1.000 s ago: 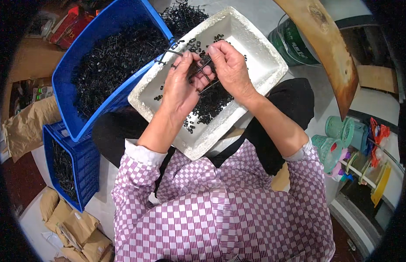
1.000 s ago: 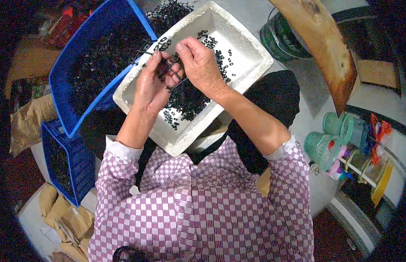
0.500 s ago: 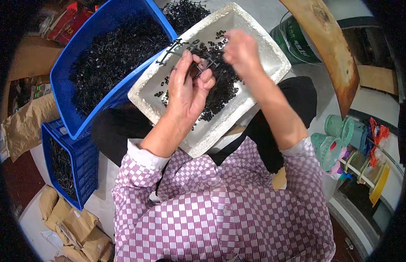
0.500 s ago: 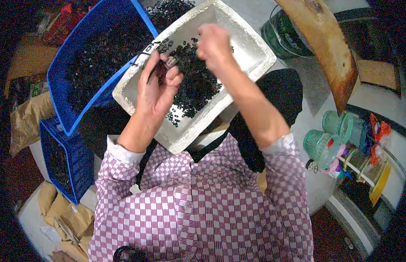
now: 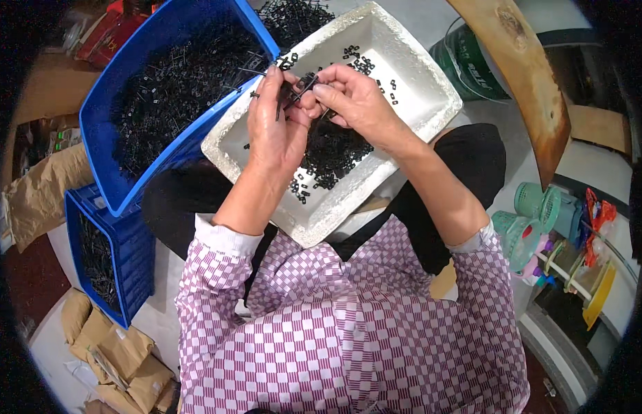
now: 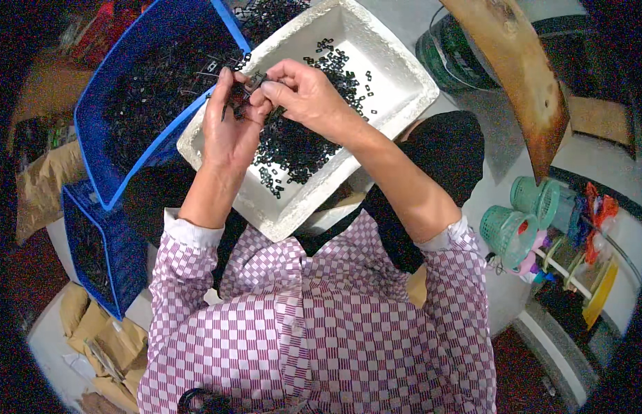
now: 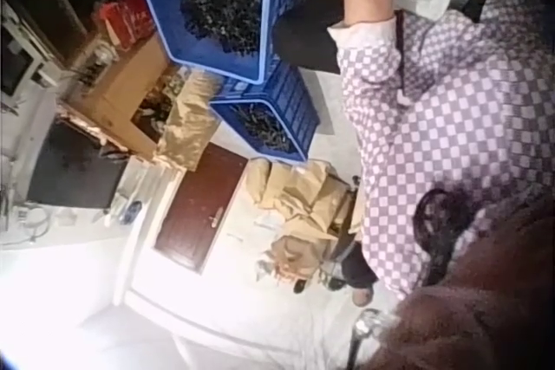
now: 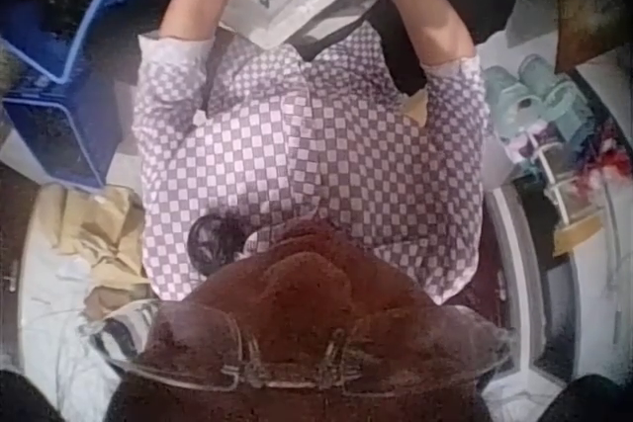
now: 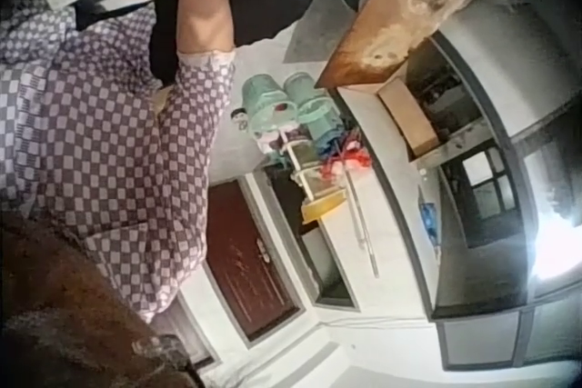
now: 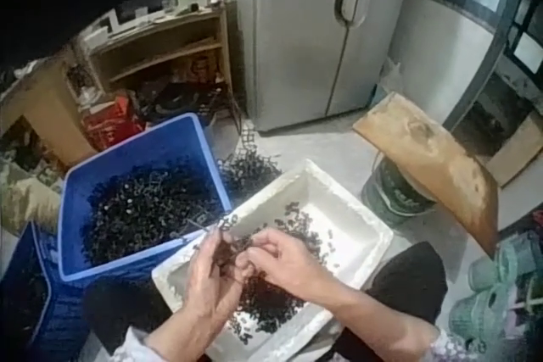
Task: Manually sorting and organizing small black plastic components from a tray into various storage bins.
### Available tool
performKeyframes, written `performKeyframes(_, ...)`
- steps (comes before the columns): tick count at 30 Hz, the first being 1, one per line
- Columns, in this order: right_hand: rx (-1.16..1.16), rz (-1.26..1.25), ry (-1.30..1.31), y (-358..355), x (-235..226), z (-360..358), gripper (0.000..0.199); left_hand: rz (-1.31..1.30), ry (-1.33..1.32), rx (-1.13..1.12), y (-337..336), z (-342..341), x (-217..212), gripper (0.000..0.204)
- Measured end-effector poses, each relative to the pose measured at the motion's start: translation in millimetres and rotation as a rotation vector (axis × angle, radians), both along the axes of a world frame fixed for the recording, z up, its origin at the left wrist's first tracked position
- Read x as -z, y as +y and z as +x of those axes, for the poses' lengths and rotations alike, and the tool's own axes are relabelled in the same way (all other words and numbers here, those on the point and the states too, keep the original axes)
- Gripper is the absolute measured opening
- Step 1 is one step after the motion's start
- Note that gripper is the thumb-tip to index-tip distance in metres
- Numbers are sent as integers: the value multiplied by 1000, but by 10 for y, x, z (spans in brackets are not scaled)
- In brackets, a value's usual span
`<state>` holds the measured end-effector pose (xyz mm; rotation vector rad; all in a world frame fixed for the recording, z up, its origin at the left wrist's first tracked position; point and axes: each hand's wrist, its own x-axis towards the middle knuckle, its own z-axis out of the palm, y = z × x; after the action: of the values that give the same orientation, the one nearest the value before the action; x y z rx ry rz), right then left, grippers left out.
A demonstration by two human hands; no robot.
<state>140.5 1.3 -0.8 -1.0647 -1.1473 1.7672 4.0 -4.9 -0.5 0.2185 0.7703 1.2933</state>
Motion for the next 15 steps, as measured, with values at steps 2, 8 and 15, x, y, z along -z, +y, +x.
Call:
performKeyframes(2, -4, 47, -3, 2, 6, 10, 17, 16, -35, 15, 33, -9, 34, 25)
performKeyframes(8, 23, 91, -169, 5, 91, 47, 15, 11, -58, 54, 33, 0, 62, 25)
performKeyframes(15, 125, 349, -872, 171, 536, 187, 13, 96, 248, 162, -185, 285, -15, 25)
